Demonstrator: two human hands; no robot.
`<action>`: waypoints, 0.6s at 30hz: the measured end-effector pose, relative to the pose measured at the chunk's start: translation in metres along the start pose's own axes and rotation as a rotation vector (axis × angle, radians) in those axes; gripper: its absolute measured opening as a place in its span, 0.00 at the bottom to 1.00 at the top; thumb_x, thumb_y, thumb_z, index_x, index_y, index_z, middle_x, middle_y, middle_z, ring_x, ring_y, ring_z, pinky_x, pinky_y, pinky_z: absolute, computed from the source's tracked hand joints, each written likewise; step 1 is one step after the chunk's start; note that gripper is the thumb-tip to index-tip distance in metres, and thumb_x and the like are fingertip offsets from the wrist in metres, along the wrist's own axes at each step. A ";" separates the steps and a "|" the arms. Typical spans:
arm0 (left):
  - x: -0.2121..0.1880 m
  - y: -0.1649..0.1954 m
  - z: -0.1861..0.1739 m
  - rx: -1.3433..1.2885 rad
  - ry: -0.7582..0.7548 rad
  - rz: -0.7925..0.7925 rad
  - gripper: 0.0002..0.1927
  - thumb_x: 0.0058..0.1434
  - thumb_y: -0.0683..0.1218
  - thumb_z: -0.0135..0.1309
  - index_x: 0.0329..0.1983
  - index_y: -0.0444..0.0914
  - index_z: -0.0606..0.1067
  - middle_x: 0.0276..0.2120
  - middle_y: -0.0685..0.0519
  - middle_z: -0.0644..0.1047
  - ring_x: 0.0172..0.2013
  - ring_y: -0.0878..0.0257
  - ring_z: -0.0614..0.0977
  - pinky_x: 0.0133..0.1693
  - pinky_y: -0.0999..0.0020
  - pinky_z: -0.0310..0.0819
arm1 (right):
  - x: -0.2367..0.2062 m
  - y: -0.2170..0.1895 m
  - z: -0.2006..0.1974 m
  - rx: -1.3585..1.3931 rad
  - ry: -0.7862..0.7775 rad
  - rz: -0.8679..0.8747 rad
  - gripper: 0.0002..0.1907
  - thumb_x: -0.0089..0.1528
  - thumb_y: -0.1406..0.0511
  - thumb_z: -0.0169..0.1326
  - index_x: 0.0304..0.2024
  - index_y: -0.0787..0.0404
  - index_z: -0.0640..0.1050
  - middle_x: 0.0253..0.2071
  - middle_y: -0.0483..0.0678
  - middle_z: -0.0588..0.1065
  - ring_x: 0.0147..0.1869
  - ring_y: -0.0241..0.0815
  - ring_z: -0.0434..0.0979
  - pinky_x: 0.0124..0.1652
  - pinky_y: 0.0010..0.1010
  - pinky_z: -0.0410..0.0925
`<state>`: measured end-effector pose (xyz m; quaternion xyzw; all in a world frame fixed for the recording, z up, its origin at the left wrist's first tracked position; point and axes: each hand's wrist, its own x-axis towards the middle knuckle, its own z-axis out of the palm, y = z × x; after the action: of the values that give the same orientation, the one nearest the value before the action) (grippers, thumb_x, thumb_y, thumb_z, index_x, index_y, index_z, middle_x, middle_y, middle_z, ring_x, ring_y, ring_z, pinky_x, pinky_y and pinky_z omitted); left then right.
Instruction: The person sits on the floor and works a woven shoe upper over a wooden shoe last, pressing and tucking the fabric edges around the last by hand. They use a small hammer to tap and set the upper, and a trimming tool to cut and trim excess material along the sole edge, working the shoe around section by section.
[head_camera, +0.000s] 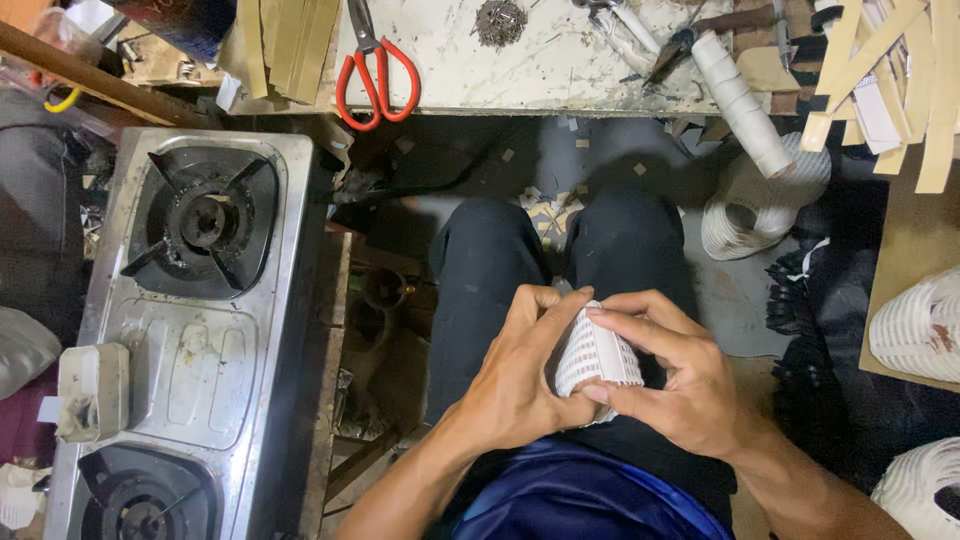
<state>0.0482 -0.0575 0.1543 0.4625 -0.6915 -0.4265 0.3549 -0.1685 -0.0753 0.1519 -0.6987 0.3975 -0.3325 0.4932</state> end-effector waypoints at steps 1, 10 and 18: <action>0.000 -0.002 0.001 0.002 0.000 0.002 0.46 0.46 0.47 0.68 0.68 0.29 0.67 0.53 0.41 0.70 0.55 0.48 0.75 0.57 0.58 0.73 | 0.000 0.000 0.001 -0.034 0.016 -0.006 0.33 0.50 0.68 0.69 0.58 0.68 0.77 0.56 0.55 0.74 0.59 0.44 0.77 0.55 0.31 0.70; 0.005 -0.008 -0.003 0.027 0.029 0.072 0.44 0.46 0.45 0.67 0.68 0.33 0.67 0.63 0.36 0.66 0.65 0.42 0.71 0.63 0.56 0.68 | 0.011 -0.001 -0.008 -0.099 -0.101 -0.024 0.36 0.50 0.66 0.69 0.61 0.69 0.74 0.57 0.56 0.74 0.60 0.47 0.76 0.57 0.33 0.69; -0.001 -0.018 -0.015 -0.127 0.040 -0.075 0.45 0.50 0.48 0.65 0.71 0.33 0.63 0.68 0.40 0.69 0.69 0.47 0.71 0.69 0.58 0.61 | 0.098 0.060 -0.125 -0.693 0.368 0.098 0.23 0.66 0.56 0.63 0.59 0.63 0.80 0.50 0.55 0.77 0.50 0.50 0.79 0.49 0.41 0.70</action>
<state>0.0680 -0.0640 0.1435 0.4731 -0.6379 -0.4733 0.3811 -0.2437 -0.2267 0.1381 -0.7328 0.6008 -0.2744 0.1638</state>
